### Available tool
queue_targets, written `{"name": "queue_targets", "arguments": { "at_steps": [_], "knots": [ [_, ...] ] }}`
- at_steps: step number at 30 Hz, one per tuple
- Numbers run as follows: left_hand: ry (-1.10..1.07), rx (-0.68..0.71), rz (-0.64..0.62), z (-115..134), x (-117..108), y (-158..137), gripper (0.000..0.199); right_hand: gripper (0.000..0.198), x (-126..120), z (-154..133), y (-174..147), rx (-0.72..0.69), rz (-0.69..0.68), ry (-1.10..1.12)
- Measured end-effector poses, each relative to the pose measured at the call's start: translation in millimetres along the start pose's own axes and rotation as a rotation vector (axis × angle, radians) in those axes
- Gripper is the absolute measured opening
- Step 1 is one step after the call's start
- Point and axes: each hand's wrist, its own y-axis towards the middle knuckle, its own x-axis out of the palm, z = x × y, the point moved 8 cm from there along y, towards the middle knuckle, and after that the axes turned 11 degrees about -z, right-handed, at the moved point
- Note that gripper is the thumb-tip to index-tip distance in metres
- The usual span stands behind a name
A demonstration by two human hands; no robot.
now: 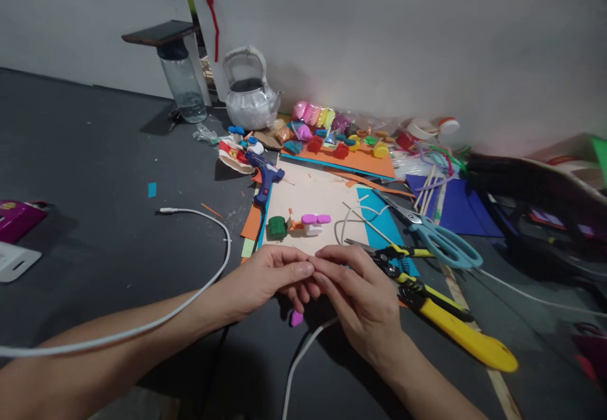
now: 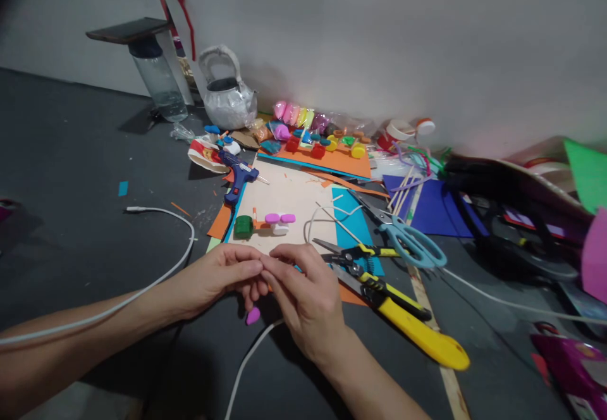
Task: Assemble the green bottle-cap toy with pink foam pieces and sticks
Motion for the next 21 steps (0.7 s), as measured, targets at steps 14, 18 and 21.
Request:
{"name": "queue_targets", "arguments": {
  "at_steps": [14, 18, 21],
  "knots": [
    [0.005, 0.055, 0.030, 8, -4, -2, 0.025, 0.048, 9, 5, -5, 0.060, -0.110, 0.043],
    [-0.009, 0.054, 0.037, 8, -2, -2, 0.023, 0.042, 6, 8, -6, 0.086, -0.068, 0.050],
    [0.014, 0.044, 0.066, 10, -1, -3, 0.028, 0.039, 6, 6, -5, 0.074, -0.072, 0.039]
  ]
}}
